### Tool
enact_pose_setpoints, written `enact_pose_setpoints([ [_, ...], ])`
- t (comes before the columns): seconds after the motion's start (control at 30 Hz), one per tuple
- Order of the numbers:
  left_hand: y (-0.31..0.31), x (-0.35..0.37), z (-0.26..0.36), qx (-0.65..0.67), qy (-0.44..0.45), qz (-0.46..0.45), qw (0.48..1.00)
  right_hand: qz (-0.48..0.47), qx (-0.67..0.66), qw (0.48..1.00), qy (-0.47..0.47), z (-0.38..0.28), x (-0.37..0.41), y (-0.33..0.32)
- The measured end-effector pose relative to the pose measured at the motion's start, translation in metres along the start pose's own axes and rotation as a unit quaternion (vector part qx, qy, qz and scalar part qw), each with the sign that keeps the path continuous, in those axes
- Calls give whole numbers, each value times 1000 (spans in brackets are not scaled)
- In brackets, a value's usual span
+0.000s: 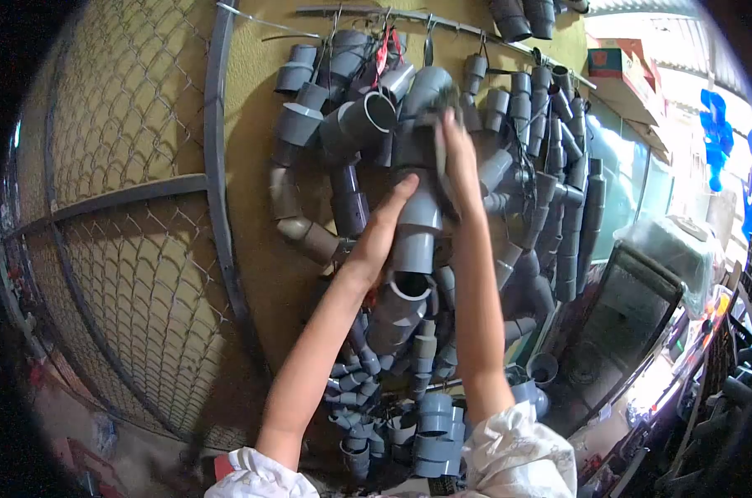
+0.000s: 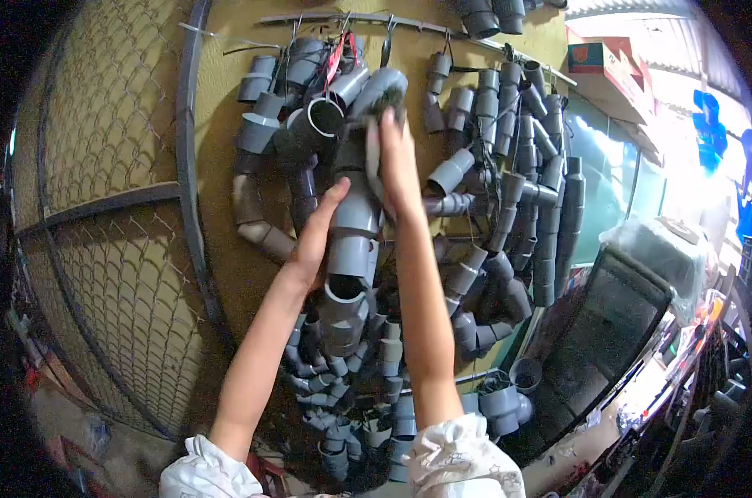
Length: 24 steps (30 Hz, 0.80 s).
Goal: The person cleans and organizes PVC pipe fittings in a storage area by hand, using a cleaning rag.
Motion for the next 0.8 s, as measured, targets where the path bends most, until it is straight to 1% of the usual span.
enact_pose_setpoints([
  [0.03, 0, 0, 0, -33, -30, -20, 999, 6, 21, 1000, -11, -3, -27, 2],
  [0.07, 10, -1, -2, -50, 26, -11, 998, 12, 55, 997, 46, 19, -63, -6],
  [0.1, 14, -1, -2, -45, 22, -17, 999, 29, 75, 996, 42, 38, -87, -14],
  [0.17, 18, -1, -1, -34, 11, -28, 999, -15, -51, 998, 21, 38, -59, -11],
  [0.2, 16, 2, -2, -8, -21, -41, 999, -76, -167, 974, 130, 46, -36, -18],
  [0.27, 9, 7, 0, 52, -51, -39, 997, 58, -200, 971, 117, 38, 25, -16],
  [0.3, 6, 10, -2, 81, -69, -36, 994, 48, -194, 954, 223, 4, 58, -10],
  [0.33, 3, 11, -8, 127, -72, -46, 988, 22, -177, 950, 256, 2, 69, -16],
  [0.4, 3, 18, -12, 110, -93, -62, 988, -17, -170, 955, 244, 13, 68, -26],
  [0.43, 3, 20, -14, 100, -108, -73, 987, -29, -179, 963, 197, 24, 61, -29],
  [0.47, 7, 20, -17, 78, -85, -96, 989, -22, -234, 966, 103, 19, 60, -23],
  [0.5, 9, 20, -23, 70, -95, -117, 986, -17, -234, 968, 93, 14, 44, -19],
  [0.57, 15, 25, -30, -52, -46, -105, 992, -8, -211, 972, 104, 7, 8, -14],
  [0.6, 12, 27, -40, -105, -9, -85, 991, -5, -197, 974, 112, 10, -5, -11],
  [0.63, 12, 29, -49, -128, 72, -53, 988, -1, -189, 974, 122, 15, -9, -12],
  [0.67, 10, 33, -47, -183, 118, -37, 975, 4, -182, 974, 133, 16, 0, -13],
  [0.7, 6, 38, -43, -237, 163, -21, 958, 14, -184, 971, 151, 9, 26, -11],
  [0.77, -16, 40, -29, -198, 49, -60, 977, 12, -149, 973, 175, -5, 84, -5],
  [0.8, -23, 41, -22, -145, 57, -78, 985, -38, -129, 977, 168, -8, 98, -3],
])
Point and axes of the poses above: each hand's wrist, its own x-axis away from the middle knuckle, its own y-axis out of the palm, z = x × y, the point moved 1 cm from there along -x, towards the middle knuckle, and after that the axes turned 6 degrees about z, right-handed, at the moved point
